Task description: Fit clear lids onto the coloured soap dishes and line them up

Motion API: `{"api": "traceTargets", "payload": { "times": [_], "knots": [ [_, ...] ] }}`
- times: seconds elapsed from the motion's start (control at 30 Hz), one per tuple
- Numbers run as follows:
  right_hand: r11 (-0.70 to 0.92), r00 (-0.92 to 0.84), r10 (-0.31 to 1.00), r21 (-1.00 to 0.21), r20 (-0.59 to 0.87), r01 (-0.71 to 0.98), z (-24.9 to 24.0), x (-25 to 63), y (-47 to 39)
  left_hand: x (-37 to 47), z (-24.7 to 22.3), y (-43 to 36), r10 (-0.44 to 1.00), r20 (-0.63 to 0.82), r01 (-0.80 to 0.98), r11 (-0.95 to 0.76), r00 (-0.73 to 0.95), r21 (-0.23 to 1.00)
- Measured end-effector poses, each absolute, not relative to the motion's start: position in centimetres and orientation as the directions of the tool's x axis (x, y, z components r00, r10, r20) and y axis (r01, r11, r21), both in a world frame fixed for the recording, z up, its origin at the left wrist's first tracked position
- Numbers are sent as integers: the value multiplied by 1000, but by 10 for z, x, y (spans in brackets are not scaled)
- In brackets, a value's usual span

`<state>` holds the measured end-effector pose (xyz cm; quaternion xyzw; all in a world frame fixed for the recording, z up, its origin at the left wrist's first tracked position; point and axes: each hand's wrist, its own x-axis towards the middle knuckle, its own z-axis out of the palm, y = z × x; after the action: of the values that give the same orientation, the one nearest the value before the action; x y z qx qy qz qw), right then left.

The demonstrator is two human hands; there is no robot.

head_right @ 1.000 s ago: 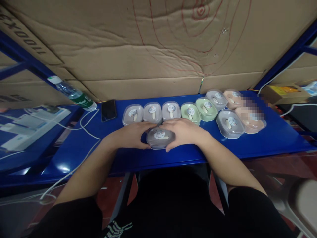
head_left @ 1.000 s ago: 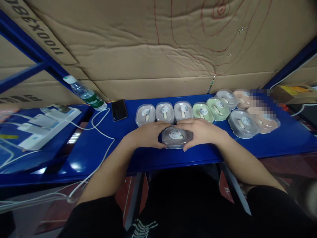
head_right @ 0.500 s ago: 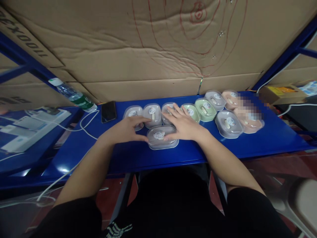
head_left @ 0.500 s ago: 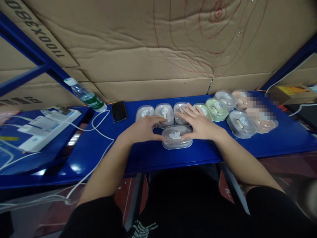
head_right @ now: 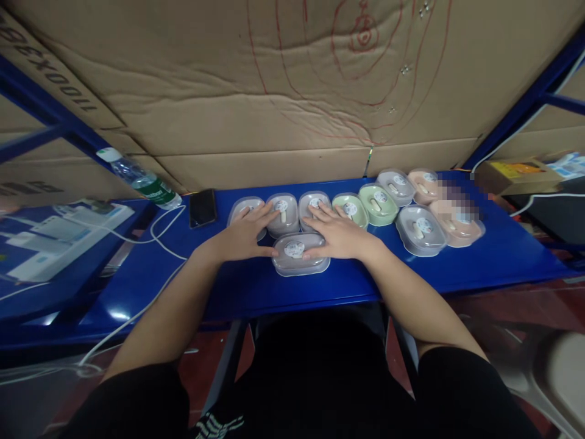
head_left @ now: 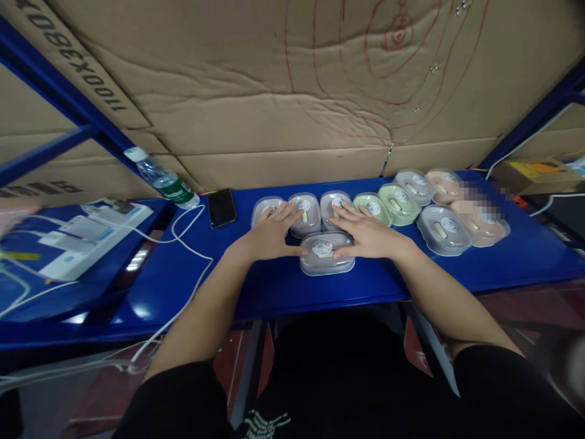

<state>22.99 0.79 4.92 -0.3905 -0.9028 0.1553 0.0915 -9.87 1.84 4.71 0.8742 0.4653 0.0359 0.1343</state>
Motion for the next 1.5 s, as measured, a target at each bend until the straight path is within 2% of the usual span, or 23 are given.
{"api": "traceTargets", "payload": {
  "times": [0.87,1.03,1.17,1.3,1.5],
  "knots": [
    [605,-648,761,-349,-10,716,54,227,5,-96,51,17,832,-87,818,-512,548,264],
    [616,-655,756,-340,2,710,56,228,5,-100,50,17,824,-34,798,-536,565,275],
    [630,-660,751,-329,26,704,55,229,5,-110,48,24,809,65,763,-575,584,295],
    [626,-654,756,-326,30,708,55,229,4,-117,51,28,873,172,840,-486,456,241],
    [625,-653,757,-321,27,712,56,229,4,-126,48,32,941,115,914,-337,318,226]
  ]
}}
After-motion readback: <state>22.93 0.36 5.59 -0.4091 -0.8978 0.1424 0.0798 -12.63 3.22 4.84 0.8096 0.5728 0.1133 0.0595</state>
